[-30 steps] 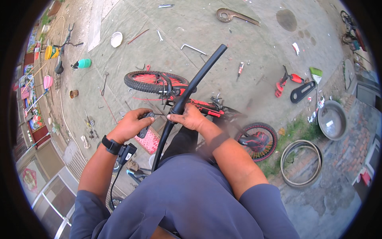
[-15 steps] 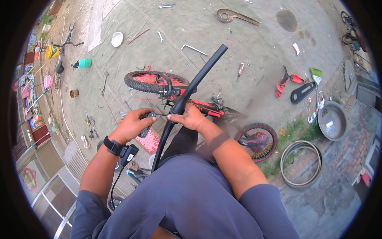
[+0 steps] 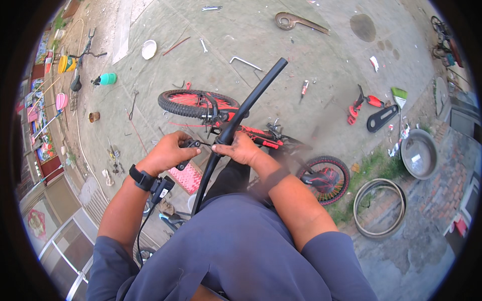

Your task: The person adjusts and secures the brake lever and shifter on the bicycle handlebar using an Allen key. They tighten the clamp bolts and test the lever movement to ensure proper function.

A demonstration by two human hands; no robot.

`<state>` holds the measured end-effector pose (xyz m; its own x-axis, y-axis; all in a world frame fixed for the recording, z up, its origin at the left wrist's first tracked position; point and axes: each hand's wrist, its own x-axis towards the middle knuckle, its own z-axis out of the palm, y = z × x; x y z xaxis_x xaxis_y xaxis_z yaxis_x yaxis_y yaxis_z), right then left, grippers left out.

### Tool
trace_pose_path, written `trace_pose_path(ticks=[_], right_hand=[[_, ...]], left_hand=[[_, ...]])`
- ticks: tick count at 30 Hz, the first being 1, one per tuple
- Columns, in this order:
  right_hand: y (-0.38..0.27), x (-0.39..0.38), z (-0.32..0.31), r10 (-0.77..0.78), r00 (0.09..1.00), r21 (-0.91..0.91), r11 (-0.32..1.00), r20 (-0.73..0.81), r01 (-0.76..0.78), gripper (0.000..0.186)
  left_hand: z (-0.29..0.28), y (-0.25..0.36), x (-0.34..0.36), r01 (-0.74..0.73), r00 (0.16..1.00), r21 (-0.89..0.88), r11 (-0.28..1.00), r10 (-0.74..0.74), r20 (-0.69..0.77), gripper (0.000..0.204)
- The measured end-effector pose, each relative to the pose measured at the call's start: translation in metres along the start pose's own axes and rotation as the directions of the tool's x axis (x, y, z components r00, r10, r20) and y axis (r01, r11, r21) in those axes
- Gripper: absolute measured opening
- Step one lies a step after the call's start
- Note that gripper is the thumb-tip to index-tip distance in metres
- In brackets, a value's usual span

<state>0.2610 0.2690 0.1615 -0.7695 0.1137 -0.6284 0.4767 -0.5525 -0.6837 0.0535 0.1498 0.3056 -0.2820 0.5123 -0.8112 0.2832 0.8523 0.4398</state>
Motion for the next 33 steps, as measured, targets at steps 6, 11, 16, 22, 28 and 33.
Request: trace_pose_path(ticks=[6, 11, 16, 22, 28, 33], right_hand=[[-0.004, -0.005, 0.006, -0.046, 0.998, 0.049, 0.998, -0.046, 0.049, 0.041], [-0.005, -0.007, 0.000, -0.072, 0.997, -0.097, 0.993, -0.030, 0.069, 0.045], [-0.045, -0.037, -0.006, -0.161, 0.984, -0.387, 0.914, -0.071, 0.122, 0.054], [-0.125, -0.059, 0.021, -0.240, 0.967, -0.857, 0.513, -0.089, 0.049, 0.038], [-0.108, 0.007, 0.048, -0.243, 0.955, -0.609, 0.736, 0.169, 0.295, 0.098], [-0.100, 0.033, 0.049, -0.168, 0.958, -0.471, 0.842, 0.232, 0.262, 0.107]], left_hand=[[-0.009, -0.015, 0.006, -0.320, 0.947, 0.165, 0.933, 0.319, 0.029, 0.060], [-0.014, -0.008, 0.005, -0.465, 0.870, 0.418, 0.780, 0.491, 0.053, 0.058], [-0.013, 0.000, 0.007, -0.465, 0.847, 0.630, 0.622, 0.521, 0.111, 0.057], [-0.006, -0.005, 0.005, -0.508, 0.731, 0.705, 0.494, 0.680, 0.050, 0.040], [-0.002, -0.009, 0.009, -0.514, 0.660, 0.759, 0.399, 0.750, 0.053, 0.033], [-0.003, -0.009, 0.007, -0.516, 0.611, 0.774, 0.368, 0.791, 0.032, 0.036]])
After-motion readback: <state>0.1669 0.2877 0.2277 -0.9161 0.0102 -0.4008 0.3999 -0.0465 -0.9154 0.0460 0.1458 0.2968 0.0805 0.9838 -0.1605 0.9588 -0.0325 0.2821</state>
